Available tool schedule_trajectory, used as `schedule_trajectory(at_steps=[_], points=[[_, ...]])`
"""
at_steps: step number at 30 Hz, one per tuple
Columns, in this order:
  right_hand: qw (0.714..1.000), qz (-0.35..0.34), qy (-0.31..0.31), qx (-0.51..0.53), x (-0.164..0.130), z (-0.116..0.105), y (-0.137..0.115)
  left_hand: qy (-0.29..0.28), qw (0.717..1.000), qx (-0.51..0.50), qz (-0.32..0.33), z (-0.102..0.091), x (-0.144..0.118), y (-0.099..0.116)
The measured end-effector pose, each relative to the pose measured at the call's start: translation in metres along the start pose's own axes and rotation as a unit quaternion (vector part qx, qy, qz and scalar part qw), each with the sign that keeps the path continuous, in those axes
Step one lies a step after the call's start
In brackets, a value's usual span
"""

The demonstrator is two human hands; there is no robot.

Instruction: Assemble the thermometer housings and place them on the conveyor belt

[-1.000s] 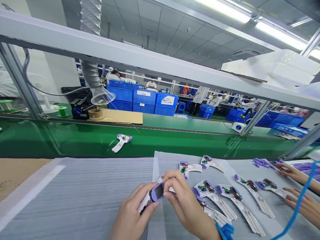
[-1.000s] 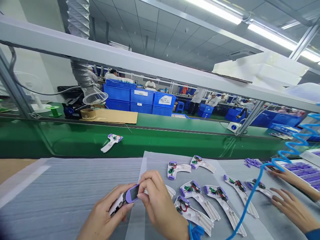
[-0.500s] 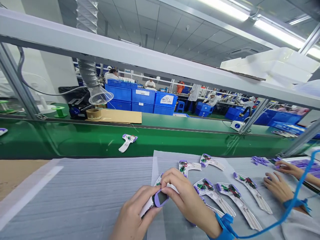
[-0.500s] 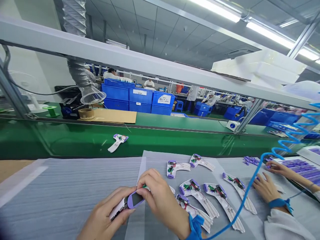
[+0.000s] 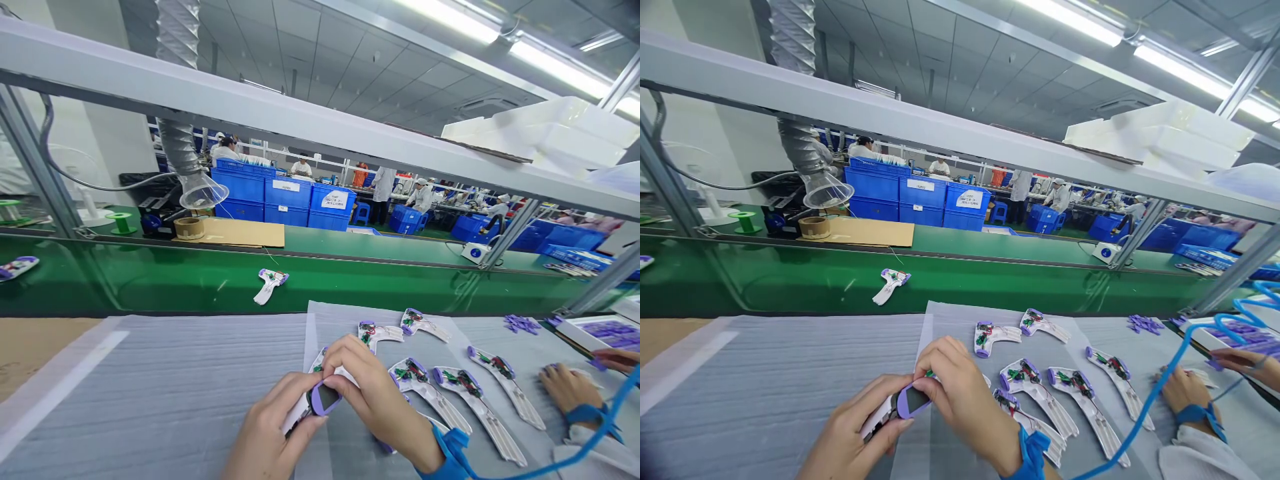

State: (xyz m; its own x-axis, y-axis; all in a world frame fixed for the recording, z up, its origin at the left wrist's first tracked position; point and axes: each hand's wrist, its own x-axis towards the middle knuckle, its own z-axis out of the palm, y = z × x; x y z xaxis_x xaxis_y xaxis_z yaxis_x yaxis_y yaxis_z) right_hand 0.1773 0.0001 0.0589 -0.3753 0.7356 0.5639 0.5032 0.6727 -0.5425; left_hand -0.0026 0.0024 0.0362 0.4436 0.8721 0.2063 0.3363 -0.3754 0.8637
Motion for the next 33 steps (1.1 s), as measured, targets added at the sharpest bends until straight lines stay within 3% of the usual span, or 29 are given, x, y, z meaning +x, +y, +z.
schedule_trajectory(at_steps=[7,13,19,26,33], points=[[0.998,0.001,-0.043,-0.039,0.0,0.0,-0.003,0.001,1.0,0.007,-0.019,0.002,0.0,0.003],[1.0,-0.009,0.011,0.015,-0.007,0.003,-0.001,0.041,0.998,-0.001,-0.051,-0.004,0.005,-0.003],[0.998,0.031,0.024,0.046,0.002,0.0,0.001,0.036,0.999,0.017,-0.002,-0.002,0.006,-0.004],[1.0,0.021,-0.003,0.021,0.001,0.001,0.001,0.048,0.997,0.026,0.046,0.002,0.008,-0.009],[0.998,-0.031,0.049,-0.02,-0.015,0.015,0.002,0.077,0.994,-0.062,-0.042,0.006,0.007,-0.006]])
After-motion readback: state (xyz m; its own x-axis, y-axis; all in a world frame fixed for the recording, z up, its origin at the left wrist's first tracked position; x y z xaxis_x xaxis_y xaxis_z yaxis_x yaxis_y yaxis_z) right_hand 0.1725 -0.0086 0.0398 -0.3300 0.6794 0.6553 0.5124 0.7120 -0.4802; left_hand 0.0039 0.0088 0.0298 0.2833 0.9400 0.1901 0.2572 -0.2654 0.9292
